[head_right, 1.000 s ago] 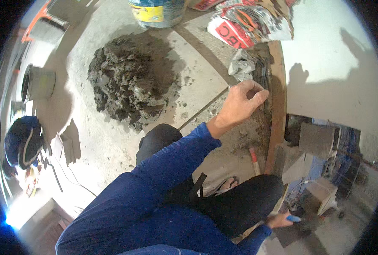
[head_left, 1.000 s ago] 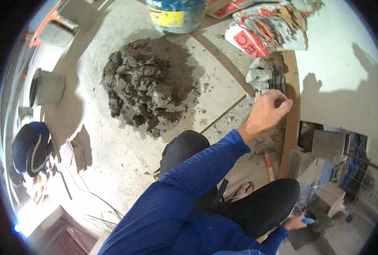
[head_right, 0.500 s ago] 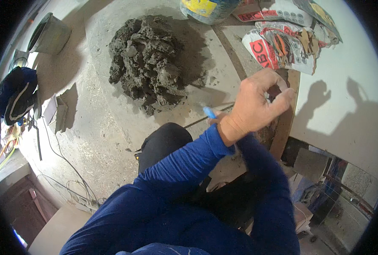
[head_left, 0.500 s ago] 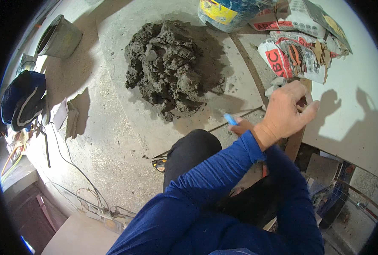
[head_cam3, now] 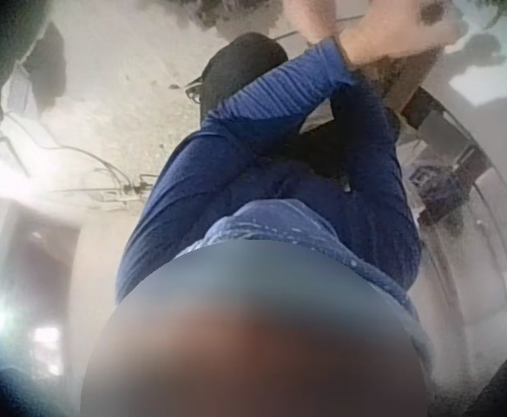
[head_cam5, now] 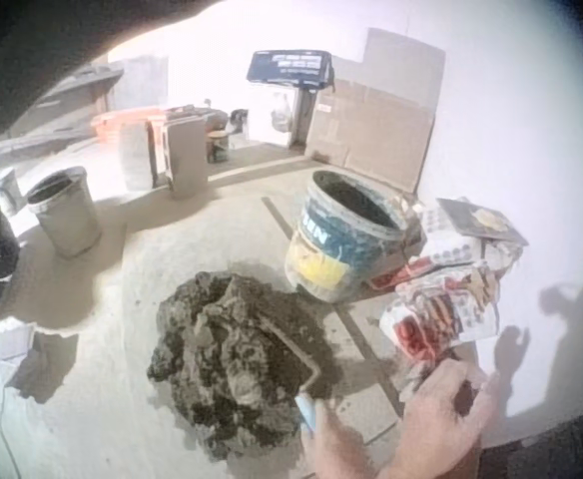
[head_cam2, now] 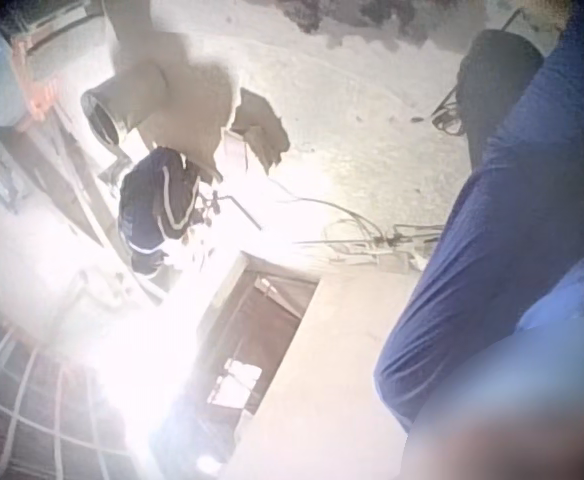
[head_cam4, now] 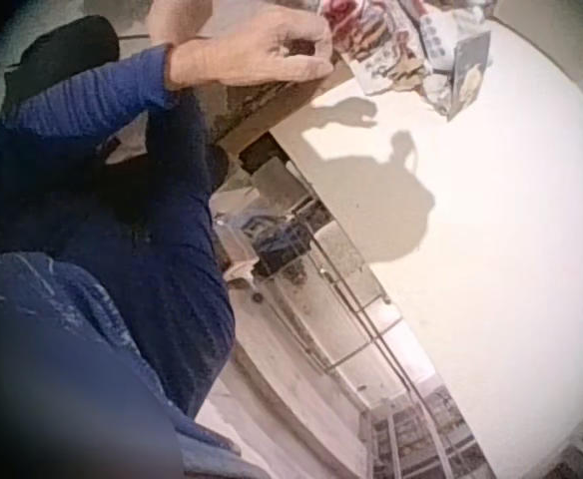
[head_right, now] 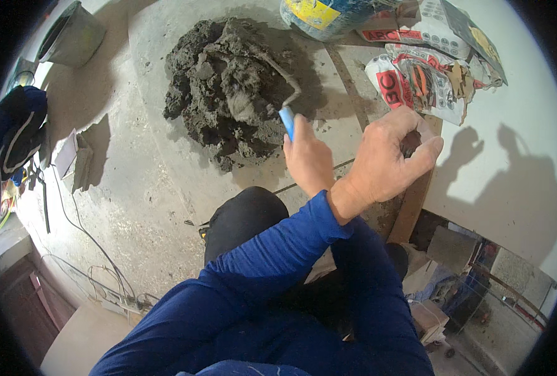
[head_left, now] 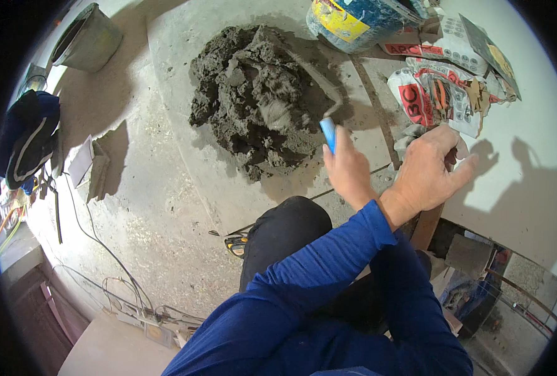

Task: The person scoops wet mortar from a pile on the floor with a trowel and applies it to a vertical wall section. They repeatedly smooth and press the mortar into the wall surface, then place a concrete block into the wet mortar and adjust its position.

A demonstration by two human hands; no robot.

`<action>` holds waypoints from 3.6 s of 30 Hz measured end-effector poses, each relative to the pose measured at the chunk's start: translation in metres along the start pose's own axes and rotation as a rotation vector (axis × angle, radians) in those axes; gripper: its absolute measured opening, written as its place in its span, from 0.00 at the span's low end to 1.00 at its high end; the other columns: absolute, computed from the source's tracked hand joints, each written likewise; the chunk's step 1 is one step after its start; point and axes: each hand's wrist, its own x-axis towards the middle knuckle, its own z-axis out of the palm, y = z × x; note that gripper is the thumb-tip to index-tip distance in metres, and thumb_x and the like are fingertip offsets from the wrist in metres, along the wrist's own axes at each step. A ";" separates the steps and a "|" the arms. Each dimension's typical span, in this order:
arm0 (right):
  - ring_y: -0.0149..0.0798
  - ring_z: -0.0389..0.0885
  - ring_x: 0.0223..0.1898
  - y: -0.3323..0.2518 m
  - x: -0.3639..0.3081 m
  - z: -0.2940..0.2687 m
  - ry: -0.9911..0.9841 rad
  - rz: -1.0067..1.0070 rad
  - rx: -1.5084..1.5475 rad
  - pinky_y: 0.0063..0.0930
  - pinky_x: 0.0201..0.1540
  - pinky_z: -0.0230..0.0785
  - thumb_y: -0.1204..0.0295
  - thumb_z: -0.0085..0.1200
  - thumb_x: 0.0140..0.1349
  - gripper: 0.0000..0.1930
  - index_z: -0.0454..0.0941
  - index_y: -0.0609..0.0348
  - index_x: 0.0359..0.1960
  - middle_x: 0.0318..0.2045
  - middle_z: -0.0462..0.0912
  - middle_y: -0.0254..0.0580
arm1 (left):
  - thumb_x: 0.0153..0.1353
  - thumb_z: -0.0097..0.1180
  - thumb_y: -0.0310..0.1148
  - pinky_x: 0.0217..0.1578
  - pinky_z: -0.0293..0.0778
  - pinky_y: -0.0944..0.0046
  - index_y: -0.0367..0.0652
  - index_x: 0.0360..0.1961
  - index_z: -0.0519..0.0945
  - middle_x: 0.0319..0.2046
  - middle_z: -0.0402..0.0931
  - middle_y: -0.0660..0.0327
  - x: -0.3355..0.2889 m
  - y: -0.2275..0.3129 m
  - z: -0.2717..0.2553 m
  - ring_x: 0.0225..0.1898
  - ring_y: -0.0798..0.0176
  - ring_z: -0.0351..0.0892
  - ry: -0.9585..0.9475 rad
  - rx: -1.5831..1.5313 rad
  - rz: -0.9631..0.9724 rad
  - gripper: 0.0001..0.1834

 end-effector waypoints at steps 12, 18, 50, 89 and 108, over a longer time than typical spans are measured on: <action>0.65 0.81 0.32 0.043 -0.025 0.011 -0.161 0.153 0.210 0.54 0.37 0.71 0.57 0.58 0.72 0.18 0.71 0.60 0.46 0.30 0.82 0.62 | 0.60 0.67 0.35 0.34 0.76 0.59 0.36 0.32 0.82 0.30 0.79 0.54 -0.001 0.008 -0.014 0.30 0.57 0.80 -0.071 0.064 -0.023 0.11; 0.28 0.72 0.20 0.067 -0.002 0.014 -0.220 0.459 0.625 0.31 0.23 0.64 0.54 0.59 0.73 0.19 0.74 0.56 0.51 0.22 0.74 0.32 | 0.63 0.65 0.33 0.36 0.77 0.59 0.35 0.34 0.83 0.31 0.80 0.51 0.007 -0.012 -0.010 0.31 0.54 0.83 -0.033 -0.056 -0.067 0.10; 0.59 0.87 0.49 0.101 0.319 -0.262 0.435 -0.330 0.155 0.49 0.52 0.78 0.70 0.57 0.65 0.13 0.85 0.58 0.48 0.45 0.88 0.59 | 0.48 0.78 0.37 0.72 0.51 0.23 0.43 0.39 0.82 0.42 0.79 0.58 0.272 -0.116 -0.130 0.56 0.46 0.75 -0.172 1.314 0.554 0.20; 0.49 0.87 0.46 0.127 0.418 -0.241 0.724 0.006 0.426 0.40 0.49 0.79 0.65 0.70 0.49 0.28 0.82 0.70 0.51 0.44 0.88 0.54 | 0.72 0.60 0.38 0.65 0.75 0.49 0.36 0.61 0.79 0.60 0.77 0.49 0.187 0.005 -0.219 0.64 0.49 0.77 0.235 0.634 0.333 0.23; 0.50 0.90 0.41 -0.090 0.218 0.010 -0.102 -0.368 0.574 0.43 0.46 0.82 0.61 0.67 0.49 0.26 0.82 0.56 0.52 0.37 0.89 0.53 | 0.72 0.48 0.49 0.56 0.76 0.51 0.36 0.46 0.79 0.42 0.78 0.54 0.049 0.051 -0.352 0.48 0.53 0.80 1.246 -0.095 0.348 0.23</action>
